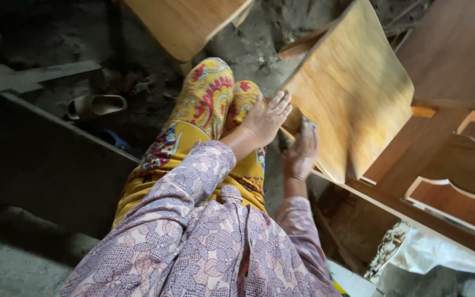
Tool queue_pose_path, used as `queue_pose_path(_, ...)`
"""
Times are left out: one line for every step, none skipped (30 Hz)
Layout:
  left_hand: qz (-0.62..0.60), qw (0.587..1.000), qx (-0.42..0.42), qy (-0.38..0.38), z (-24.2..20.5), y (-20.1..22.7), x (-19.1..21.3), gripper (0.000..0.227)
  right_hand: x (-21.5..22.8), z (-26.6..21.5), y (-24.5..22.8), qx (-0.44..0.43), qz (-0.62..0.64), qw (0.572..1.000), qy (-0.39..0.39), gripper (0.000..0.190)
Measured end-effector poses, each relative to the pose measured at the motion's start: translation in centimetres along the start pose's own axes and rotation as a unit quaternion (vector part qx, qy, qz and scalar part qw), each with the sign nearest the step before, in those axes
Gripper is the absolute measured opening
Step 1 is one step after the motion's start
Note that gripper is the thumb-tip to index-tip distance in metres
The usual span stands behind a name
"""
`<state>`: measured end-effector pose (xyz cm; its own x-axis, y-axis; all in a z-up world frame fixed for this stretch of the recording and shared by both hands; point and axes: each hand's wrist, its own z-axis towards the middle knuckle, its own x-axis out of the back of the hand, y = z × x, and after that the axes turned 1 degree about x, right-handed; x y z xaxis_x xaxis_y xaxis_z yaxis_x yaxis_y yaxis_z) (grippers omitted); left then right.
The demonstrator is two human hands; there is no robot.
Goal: The person sits on the floor and sands the seat of a wooden chair using a sanding block. They hold the chair steady with one hand while sanding with the other, moving the block across the surface repeatedly.
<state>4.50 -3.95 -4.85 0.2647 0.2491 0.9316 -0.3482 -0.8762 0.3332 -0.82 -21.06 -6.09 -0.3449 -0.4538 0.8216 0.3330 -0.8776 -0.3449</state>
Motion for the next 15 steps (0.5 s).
queue_pose_path(0.002, 1.000, 0.004, 0.005, -0.5, -0.1, 0.1, 0.062, 0.7, -0.9, 1.7, 0.006, 0.003, 1.000, 0.002, 0.051)
queue_pose_path(-0.001, 1.000, 0.000, 0.011, -0.8, -0.3, 0.1, 0.061, 1.3, -1.6, 3.4, -0.111, 0.108, 0.988, -0.001, 0.062)
queue_pose_path(-0.004, 1.000, -0.007, 0.018, -1.1, -0.2, 0.1, 0.059, 2.1, -2.5, 5.3, -0.227, 0.208, 0.951, -0.004, 0.076)
queue_pose_path(-0.004, 1.000, -0.006, 0.022, -1.0, -0.4, 0.0, 0.059, 2.3, -4.8, 10.2, -0.223, 0.208, 0.952, -0.003, 0.076)
queue_pose_path(-0.007, 1.000, -0.013, 0.023, -1.0, -0.5, -0.1, 0.058, 3.0, -6.7, 14.9, -0.130, -0.051, 0.989, -0.043, 0.058)
queue_pose_path(-0.009, 0.999, -0.021, 0.025, -0.8, -0.5, -0.2, 0.058, 3.6, -7.9, 19.5, -0.028, -0.307, 0.948, -0.079, 0.043)
queue_pose_path(-0.009, 0.999, -0.020, 0.026, -0.9, -0.5, -0.3, 0.058, 4.5, -8.1, 19.7, -0.026, -0.307, 0.948, -0.078, 0.043)
queue_pose_path(-0.002, 0.999, -0.030, 0.032, -0.8, -0.5, -0.4, 0.060, 5.3, -8.3, 20.0, -0.061, -0.288, 0.956, -0.016, 0.034)
queue_pose_path(0.006, 0.999, -0.038, 0.037, -0.9, -0.8, -0.5, 0.062, 5.9, -8.5, 20.2, -0.096, -0.264, 0.959, 0.046, 0.029)
queue_pose_path(0.007, 0.999, -0.036, 0.037, -0.7, -1.1, -0.9, 0.062, 5.2, -8.1, 20.4, -0.094, -0.262, 0.959, 0.046, 0.029)
queue_pose_path(0.008, 0.998, -0.039, 0.050, -0.9, -1.2, -1.5, 0.063, 4.8, -8.2, 20.5, -0.101, -0.263, 0.958, 0.059, 0.028)
queue_pose_path(0.008, 0.997, -0.043, 0.063, -0.9, -1.3, -2.1, 0.064, 4.4, -8.2, 20.7, -0.108, -0.264, 0.956, 0.071, 0.028)
queue_pose_path(0.007, 0.997, -0.044, 0.056, -1.1, -1.5, -2.5, 0.064, 3.7, -7.2, 19.8, -0.113, -0.264, 0.955, 0.066, 0.028)
queue_pose_path(0.008, 0.993, -0.052, 0.107, -1.2, -1.6, -3.0, 0.066, 3.0, -6.2, 19.1, -0.122, -0.255, 0.957, 0.066, 0.030)
queue_pose_path(0.007, 0.986, -0.062, 0.155, -1.5, -1.6, -3.6, 0.069, 2.5, -5.7, 18.2, -0.133, -0.247, 0.957, 0.065, 0.032)
